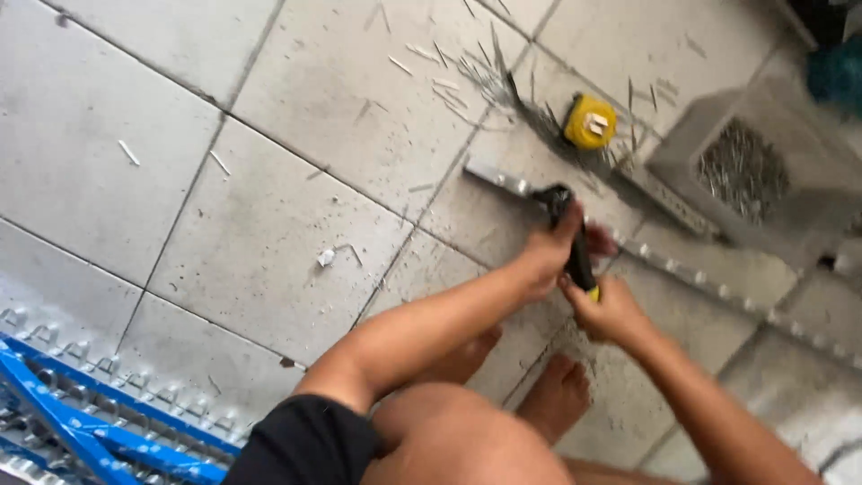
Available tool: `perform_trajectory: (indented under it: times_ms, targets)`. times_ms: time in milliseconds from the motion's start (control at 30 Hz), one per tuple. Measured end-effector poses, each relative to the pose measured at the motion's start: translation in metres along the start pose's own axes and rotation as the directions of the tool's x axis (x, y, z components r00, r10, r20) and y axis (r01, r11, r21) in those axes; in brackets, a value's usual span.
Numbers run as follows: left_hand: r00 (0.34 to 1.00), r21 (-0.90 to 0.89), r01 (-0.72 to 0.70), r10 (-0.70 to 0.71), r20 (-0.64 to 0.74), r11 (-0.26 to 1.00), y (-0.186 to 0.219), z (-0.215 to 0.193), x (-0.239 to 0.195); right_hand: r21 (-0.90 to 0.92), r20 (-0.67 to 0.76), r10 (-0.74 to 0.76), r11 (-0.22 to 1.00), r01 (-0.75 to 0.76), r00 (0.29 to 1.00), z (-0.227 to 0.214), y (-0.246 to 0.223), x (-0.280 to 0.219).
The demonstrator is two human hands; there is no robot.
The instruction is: Assembling small pins into a metal rail using a hand riveting tool while sitting on the floor.
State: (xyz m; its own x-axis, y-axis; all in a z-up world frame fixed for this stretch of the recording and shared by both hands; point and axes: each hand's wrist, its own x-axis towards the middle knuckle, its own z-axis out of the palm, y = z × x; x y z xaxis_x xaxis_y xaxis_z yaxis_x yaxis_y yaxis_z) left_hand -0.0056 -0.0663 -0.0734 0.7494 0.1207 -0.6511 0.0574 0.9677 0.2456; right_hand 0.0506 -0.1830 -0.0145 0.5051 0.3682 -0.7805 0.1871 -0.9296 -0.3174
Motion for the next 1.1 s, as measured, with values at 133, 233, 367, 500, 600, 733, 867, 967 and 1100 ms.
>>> perform_trajectory:
  times_ms: [133,233,367,500,600,733,867,967,1100]
  targets:
    - [0.984,0.169,-0.136,0.152,-0.089,0.976,-0.007,-0.011,0.022,-0.314,0.305,0.061,0.949,0.04,0.95,-0.06,-0.037,-0.021]
    - [0.954,0.195,-0.214,0.161,0.254,0.957,-0.022,-0.026,0.009,-0.146,0.329,0.314,0.949,-0.28,0.891,-0.071,-0.059,-0.054]
    - [0.994,-0.009,-0.101,0.1,-0.033,0.995,-0.028,-0.012,0.023,-0.001,0.086,0.224,0.974,-0.225,0.971,0.008,0.027,-0.002]
    - [0.994,-0.059,-0.098,0.094,-0.06,0.993,-0.04,-0.023,0.037,-0.039,-0.071,0.086,0.995,-0.089,0.994,0.041,0.059,0.027]
    - [0.996,-0.154,-0.084,0.081,-0.023,0.985,-0.039,-0.023,0.032,-0.394,0.172,0.171,0.915,-0.091,0.97,-0.02,0.011,-0.016]
    - [0.996,-0.143,-0.082,0.077,-0.04,0.986,-0.037,-0.026,0.016,-0.195,0.222,-0.008,0.979,0.052,0.975,-0.013,0.012,-0.032]
    - [0.991,-0.176,-0.058,0.034,-0.133,0.983,-0.026,-0.007,0.025,-0.083,0.054,0.132,0.988,-0.127,0.99,0.019,0.052,0.015]
    - [0.994,-0.193,-0.045,0.024,-0.11,0.98,-0.022,-0.005,0.01,-0.176,0.081,0.128,0.978,-0.112,0.989,0.009,0.035,0.0]
    - [0.996,-0.099,-0.071,0.066,-0.053,0.993,-0.039,-0.028,0.03,-0.193,0.28,0.217,0.967,-0.167,0.935,-0.081,-0.058,-0.062]
